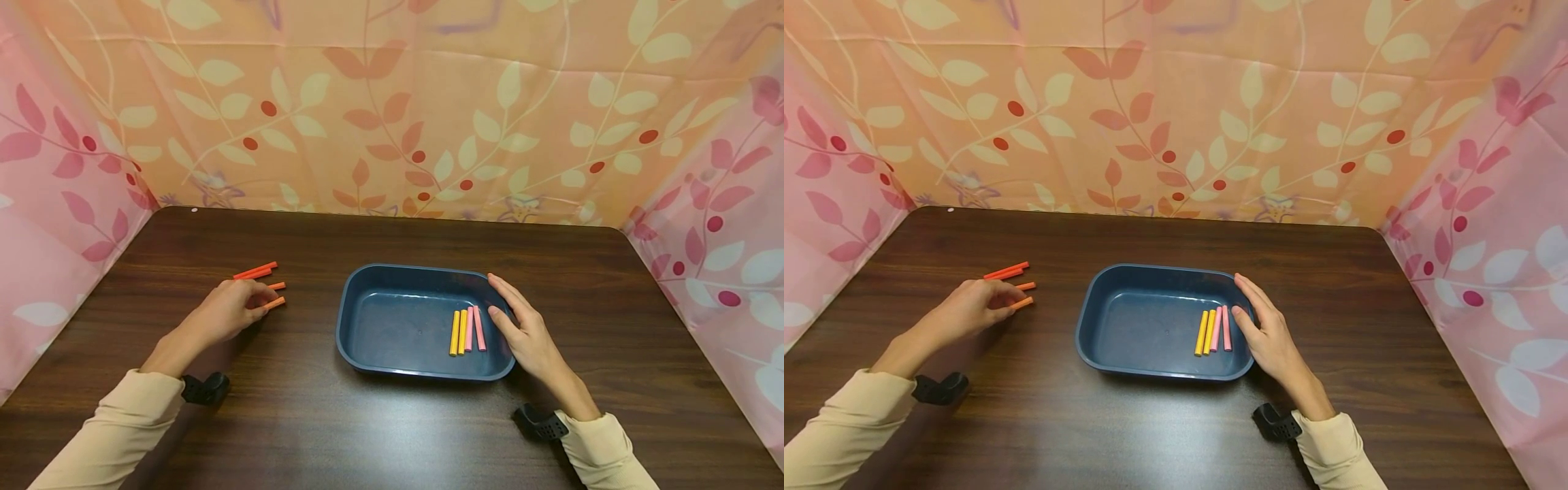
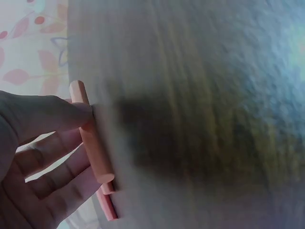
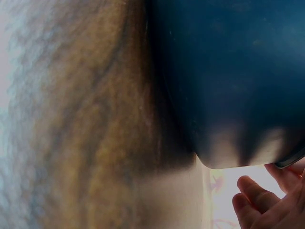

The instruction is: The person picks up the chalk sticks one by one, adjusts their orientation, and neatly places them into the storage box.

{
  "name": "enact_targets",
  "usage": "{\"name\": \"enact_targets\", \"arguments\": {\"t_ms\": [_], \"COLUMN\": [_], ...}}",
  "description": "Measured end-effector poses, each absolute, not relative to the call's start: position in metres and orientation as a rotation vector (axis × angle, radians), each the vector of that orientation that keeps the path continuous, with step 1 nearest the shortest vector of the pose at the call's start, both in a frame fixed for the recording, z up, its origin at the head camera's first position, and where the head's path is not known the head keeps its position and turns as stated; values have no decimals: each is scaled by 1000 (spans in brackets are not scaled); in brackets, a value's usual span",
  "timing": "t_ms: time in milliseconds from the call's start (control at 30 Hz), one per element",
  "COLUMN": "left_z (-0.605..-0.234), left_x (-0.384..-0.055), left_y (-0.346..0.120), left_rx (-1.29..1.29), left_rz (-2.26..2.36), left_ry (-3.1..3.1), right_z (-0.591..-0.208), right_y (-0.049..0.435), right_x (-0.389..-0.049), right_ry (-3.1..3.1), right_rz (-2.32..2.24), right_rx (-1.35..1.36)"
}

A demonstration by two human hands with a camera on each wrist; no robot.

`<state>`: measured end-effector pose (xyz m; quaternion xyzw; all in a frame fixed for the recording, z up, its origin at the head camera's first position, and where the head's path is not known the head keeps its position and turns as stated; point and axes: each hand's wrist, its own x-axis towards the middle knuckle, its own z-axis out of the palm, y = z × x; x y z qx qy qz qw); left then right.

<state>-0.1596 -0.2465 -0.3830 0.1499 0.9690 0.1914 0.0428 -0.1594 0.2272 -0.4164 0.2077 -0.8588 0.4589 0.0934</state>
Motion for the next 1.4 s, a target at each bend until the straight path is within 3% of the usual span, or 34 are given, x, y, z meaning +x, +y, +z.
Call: {"name": "enact_targets", "arguments": {"t_ms": [800, 1400], "left_z": [-355, -333], "left_x": [-159, -164], "left_y": [-226, -207], "left_rx": [368, 406], "left_rz": [942, 951], "left_ry": [2829, 2825], "right_z": [-417, -417], "right_y": [228, 228], "right_x": [-160, -160], "right_ry": [-2569, -2573], "right_rz": [1353, 1356], "right_rx": [600, 594]}}
